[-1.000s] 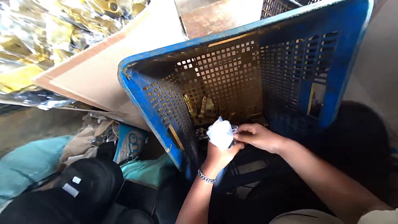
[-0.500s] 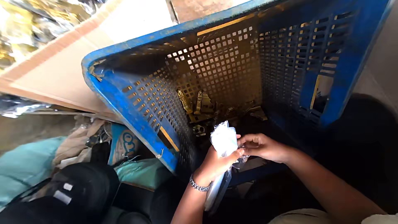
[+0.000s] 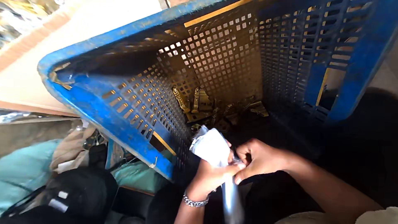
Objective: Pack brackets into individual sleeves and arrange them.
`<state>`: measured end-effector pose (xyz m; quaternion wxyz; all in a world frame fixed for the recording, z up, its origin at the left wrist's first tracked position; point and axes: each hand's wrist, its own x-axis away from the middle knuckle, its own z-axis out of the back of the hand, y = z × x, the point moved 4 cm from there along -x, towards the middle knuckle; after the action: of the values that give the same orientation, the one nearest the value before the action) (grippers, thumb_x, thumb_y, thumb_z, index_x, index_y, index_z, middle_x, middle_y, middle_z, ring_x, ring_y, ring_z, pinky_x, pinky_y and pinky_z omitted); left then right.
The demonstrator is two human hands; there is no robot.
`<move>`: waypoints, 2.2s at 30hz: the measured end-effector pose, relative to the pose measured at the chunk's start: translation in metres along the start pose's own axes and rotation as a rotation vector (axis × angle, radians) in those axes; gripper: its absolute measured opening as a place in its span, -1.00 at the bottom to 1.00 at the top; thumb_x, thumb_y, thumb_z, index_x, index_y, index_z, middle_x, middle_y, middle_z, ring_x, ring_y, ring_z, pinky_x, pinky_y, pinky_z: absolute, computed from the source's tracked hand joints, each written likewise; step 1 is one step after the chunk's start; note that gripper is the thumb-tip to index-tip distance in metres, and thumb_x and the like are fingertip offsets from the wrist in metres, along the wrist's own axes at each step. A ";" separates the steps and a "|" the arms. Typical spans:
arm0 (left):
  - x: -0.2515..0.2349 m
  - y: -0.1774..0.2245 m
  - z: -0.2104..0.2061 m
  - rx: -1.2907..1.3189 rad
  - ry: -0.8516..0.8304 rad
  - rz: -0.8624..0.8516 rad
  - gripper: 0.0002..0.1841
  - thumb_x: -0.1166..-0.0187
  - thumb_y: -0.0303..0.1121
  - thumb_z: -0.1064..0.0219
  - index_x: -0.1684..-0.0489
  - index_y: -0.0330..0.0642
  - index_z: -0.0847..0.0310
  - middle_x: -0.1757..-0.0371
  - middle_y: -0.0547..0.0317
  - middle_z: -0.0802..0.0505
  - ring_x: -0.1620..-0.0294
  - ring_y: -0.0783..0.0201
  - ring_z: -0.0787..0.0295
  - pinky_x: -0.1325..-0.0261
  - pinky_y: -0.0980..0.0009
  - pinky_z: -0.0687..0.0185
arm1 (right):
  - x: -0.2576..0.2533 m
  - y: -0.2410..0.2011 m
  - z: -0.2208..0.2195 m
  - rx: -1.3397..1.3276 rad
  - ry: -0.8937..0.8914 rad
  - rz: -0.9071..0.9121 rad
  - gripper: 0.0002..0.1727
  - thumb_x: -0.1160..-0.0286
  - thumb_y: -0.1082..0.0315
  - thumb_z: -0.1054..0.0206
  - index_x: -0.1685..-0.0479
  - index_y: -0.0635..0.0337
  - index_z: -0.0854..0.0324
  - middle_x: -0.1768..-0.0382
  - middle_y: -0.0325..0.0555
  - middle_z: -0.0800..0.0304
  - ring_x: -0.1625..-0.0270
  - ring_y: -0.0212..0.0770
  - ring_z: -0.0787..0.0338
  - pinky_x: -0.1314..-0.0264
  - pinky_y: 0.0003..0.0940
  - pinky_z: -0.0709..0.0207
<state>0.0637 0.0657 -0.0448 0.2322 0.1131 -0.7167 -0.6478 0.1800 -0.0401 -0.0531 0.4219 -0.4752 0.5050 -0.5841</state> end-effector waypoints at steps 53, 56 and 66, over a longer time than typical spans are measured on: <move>-0.008 0.018 0.034 -0.243 0.665 -0.427 -0.49 -0.35 -0.39 -0.55 -0.10 -0.69 -0.53 0.05 -0.01 -0.82 -0.04 0.55 -0.75 -0.23 0.58 -0.65 | -0.029 -0.018 -0.044 0.188 0.445 0.140 -0.38 -0.69 0.26 -0.25 -0.63 0.50 -0.36 -0.51 0.33 -0.57 -0.55 -0.09 -0.62 -0.63 -0.35 -0.43; -0.011 0.019 0.048 -0.158 0.706 -0.248 -0.20 -0.15 -0.35 -0.68 -0.34 -0.64 -0.35 -0.09 -0.05 -0.76 -0.13 0.48 -0.71 -0.26 0.54 -0.62 | -0.025 -0.027 -0.047 0.278 0.328 0.257 -0.49 -0.68 0.42 -0.15 -0.56 0.50 -0.46 -0.50 0.36 -0.59 -0.61 0.12 -0.54 -0.70 -0.17 -0.31; -0.012 0.012 0.031 -0.153 0.654 -0.433 -0.46 -0.14 -0.53 -0.50 -0.10 -0.66 -0.45 0.10 0.14 -0.77 -0.01 0.61 -0.71 -0.16 0.67 -0.63 | -0.050 -0.007 0.008 0.525 0.688 0.316 -0.78 -0.46 0.50 -0.32 0.08 0.52 -0.76 0.09 0.32 -0.83 0.07 0.04 -0.86 -0.08 -0.21 -0.72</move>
<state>0.0604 0.1002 -0.0367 0.3138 0.4442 -0.5144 -0.6631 0.1976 0.0075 -0.0525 0.4198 -0.0478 0.5169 -0.7445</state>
